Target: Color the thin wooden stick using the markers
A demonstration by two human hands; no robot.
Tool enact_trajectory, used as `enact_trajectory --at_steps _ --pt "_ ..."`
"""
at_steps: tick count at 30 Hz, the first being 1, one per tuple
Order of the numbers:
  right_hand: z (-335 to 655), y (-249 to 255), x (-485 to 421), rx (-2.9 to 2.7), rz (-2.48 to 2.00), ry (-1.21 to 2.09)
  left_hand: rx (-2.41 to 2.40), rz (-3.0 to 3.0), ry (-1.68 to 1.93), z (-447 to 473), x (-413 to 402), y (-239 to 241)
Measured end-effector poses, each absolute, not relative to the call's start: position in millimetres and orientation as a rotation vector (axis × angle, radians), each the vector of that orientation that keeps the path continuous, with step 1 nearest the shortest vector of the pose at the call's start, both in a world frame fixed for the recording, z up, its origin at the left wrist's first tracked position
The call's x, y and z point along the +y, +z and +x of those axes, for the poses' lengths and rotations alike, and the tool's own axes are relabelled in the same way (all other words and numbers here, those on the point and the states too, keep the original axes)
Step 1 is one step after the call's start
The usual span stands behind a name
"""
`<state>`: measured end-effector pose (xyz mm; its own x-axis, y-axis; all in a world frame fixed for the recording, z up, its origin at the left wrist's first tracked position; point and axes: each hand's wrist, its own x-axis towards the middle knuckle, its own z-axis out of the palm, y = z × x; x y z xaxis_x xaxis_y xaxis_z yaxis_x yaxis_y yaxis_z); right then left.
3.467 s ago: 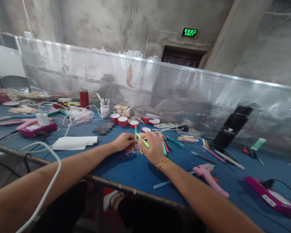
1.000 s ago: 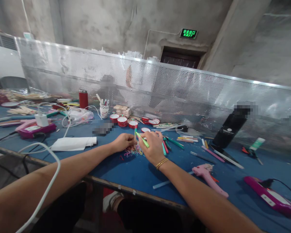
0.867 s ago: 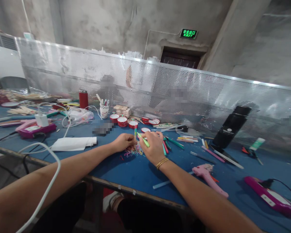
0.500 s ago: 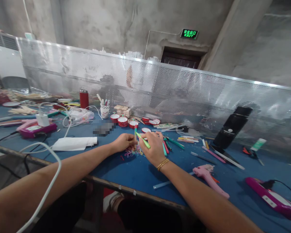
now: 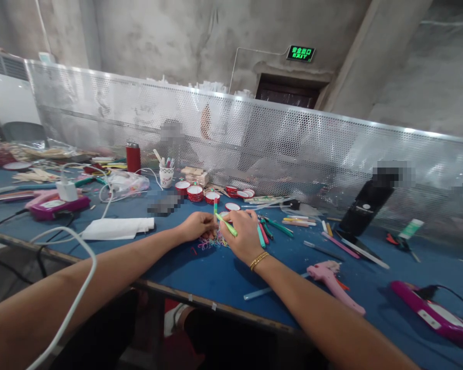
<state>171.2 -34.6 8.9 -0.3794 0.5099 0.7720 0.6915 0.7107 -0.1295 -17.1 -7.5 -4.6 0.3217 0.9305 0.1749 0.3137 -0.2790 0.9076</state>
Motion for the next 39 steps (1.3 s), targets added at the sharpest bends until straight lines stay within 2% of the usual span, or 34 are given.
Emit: enact_trajectory --at_steps 39 --pt "171.6 9.7 -33.1 -2.066 -0.92 -0.263 1.127 1.802 0.95 -17.7 -4.9 -6.3"
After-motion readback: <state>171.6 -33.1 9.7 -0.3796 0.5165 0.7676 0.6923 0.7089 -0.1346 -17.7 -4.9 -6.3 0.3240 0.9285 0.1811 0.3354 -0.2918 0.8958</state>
